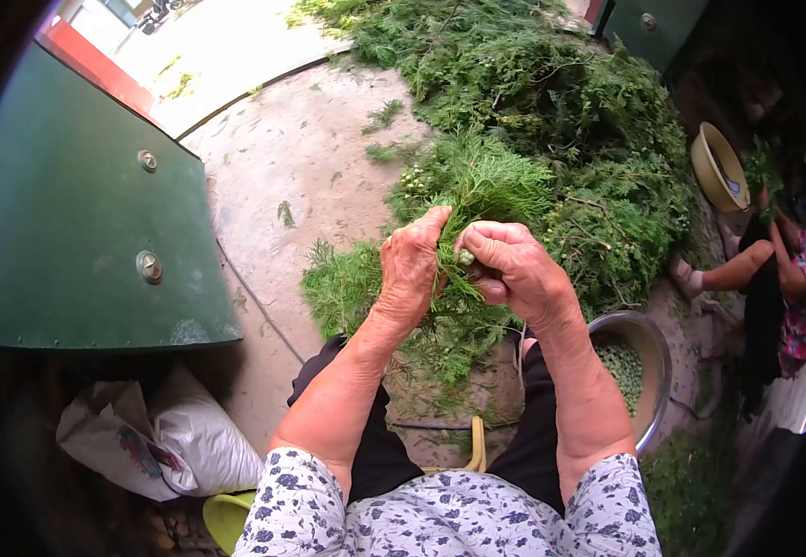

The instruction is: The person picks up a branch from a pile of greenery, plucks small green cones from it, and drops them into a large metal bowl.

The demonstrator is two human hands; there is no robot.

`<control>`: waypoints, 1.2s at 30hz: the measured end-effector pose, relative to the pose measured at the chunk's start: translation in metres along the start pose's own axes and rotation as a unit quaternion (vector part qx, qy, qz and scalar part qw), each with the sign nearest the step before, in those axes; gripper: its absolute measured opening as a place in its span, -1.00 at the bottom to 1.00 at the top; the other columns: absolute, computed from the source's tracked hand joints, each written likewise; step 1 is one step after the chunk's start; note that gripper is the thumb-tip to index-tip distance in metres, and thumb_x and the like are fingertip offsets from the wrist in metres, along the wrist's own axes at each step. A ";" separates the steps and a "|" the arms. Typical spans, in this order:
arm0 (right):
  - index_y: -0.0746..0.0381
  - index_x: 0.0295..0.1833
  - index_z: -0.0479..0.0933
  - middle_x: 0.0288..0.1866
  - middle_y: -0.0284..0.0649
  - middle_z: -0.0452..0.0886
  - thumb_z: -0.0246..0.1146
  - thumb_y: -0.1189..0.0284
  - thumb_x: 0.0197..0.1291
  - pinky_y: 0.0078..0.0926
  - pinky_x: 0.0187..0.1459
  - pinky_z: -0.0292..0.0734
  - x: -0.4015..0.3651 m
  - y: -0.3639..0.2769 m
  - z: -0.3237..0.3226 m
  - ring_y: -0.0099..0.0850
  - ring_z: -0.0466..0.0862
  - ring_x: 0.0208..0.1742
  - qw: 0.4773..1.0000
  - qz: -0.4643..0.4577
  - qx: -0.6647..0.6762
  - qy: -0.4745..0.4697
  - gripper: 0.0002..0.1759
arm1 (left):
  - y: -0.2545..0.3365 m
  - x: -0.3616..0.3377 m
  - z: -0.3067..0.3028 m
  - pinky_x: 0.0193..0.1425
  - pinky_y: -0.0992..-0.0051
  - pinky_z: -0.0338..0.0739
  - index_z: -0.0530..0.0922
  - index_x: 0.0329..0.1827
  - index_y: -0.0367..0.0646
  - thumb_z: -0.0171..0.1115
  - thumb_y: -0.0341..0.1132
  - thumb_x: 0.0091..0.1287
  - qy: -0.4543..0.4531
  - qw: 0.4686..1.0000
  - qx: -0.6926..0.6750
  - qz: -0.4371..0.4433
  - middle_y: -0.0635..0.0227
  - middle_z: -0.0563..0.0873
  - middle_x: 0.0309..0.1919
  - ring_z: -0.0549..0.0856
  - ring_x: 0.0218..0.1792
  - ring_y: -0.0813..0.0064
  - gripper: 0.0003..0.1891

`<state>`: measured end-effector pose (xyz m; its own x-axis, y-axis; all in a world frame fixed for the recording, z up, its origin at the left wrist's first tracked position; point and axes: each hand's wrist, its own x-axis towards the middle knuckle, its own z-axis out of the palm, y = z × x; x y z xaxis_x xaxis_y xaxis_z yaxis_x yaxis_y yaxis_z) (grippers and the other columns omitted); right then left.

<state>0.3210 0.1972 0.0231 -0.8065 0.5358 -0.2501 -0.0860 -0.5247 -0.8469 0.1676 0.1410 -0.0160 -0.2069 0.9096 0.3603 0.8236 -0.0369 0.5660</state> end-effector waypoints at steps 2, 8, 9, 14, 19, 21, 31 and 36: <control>0.26 -0.30 0.46 -0.64 -0.46 0.34 0.11 0.25 0.31 -0.77 -0.72 0.06 -0.011 -0.008 0.005 -0.73 0.22 -0.74 0.999 0.005 0.029 -0.022 -0.72 | -0.038 0.008 0.003 -0.22 0.41 0.54 0.49 -0.05 -0.16 0.12 -0.55 0.08 -0.060 0.969 -0.197 -0.139 0.23 0.65 -0.34 0.67 -0.28 0.37 -0.67; 0.34 -0.07 0.42 -0.07 0.01 0.52 0.05 0.47 0.31 -0.55 -0.36 0.59 -0.009 -0.018 -0.029 -0.35 0.63 -0.19 0.957 -0.189 0.221 0.007 -0.82 | -0.078 -0.016 -0.012 0.00 0.51 0.53 0.29 0.28 -0.22 -0.10 -0.34 0.41 0.093 0.906 -0.409 -0.064 0.28 0.54 0.08 0.55 0.05 0.50 -0.61; 0.35 -0.06 0.41 -0.04 0.02 0.50 0.04 0.48 0.32 -0.53 -0.31 0.58 -0.007 -0.015 -0.036 -0.34 0.61 -0.15 0.940 -0.214 0.266 0.015 -0.82 | -0.065 -0.013 -0.025 -0.06 0.53 0.54 0.29 0.28 -0.25 -0.08 -0.37 0.40 0.082 0.726 -0.670 -0.134 0.28 0.58 0.02 0.58 -0.01 0.54 -0.61; 0.30 -0.14 0.47 -0.33 -0.22 0.52 0.15 0.38 0.28 -0.64 -0.49 0.40 -0.004 -0.009 -0.050 -0.49 0.54 -0.39 0.910 -0.253 0.323 0.065 -0.81 | -0.062 0.001 -0.037 -0.33 0.60 0.53 0.47 0.04 -0.28 0.02 -0.33 0.37 0.106 0.747 -0.644 -0.126 0.36 0.66 -0.27 0.64 -0.38 0.58 -0.73; 0.26 -0.18 0.52 -0.54 -0.44 0.45 0.26 0.36 0.19 -0.72 -0.67 0.16 0.001 -0.005 -0.039 -0.68 0.37 -0.63 0.961 -0.158 0.089 0.210 -0.81 | -0.058 0.006 -0.033 -0.43 0.54 0.49 0.52 -0.12 -0.19 0.06 -0.09 0.33 0.132 0.709 -0.672 -0.166 0.41 0.59 -0.47 0.57 -0.48 0.58 -0.68; 0.27 -0.21 0.57 -0.58 -0.46 0.47 0.27 0.39 0.17 -0.76 -0.68 0.15 0.004 -0.002 -0.033 -0.72 0.35 -0.67 0.973 -0.086 -0.077 0.200 -0.83 | -0.055 0.004 -0.032 -0.45 0.51 0.48 0.52 -0.15 -0.18 0.07 -0.01 0.30 0.136 0.685 -0.703 -0.136 0.41 0.59 -0.48 0.57 -0.49 0.57 -0.63; 0.23 0.00 0.55 -0.47 -0.33 0.46 0.32 0.49 0.03 -0.53 -0.30 0.40 0.018 0.011 -0.003 -0.58 0.45 -0.40 0.841 -0.266 -0.464 0.079 -0.65 | -0.026 0.002 -0.041 -0.47 0.51 0.54 0.54 -0.12 -0.15 0.07 -0.02 0.29 0.058 0.731 -0.595 -0.329 0.36 0.66 -0.46 0.65 -0.47 0.54 -0.63; 0.32 -0.20 0.50 -0.42 -0.25 0.58 0.27 0.61 0.01 -0.57 -0.33 0.48 0.016 0.016 -0.005 -0.49 0.58 -0.40 0.900 -0.191 -0.359 0.155 -0.81 | -0.036 0.003 -0.032 -0.49 0.53 0.52 0.55 -0.18 -0.18 0.01 -0.07 0.34 0.027 0.673 -0.681 -0.287 0.37 0.65 -0.51 0.61 -0.56 0.54 -0.66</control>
<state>0.3097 0.2004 0.0029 -0.5866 0.8038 0.0990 0.1672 0.2398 -0.9563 0.1202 0.1324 -0.0118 -0.3344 0.9207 -0.2012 -0.6407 -0.0654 0.7650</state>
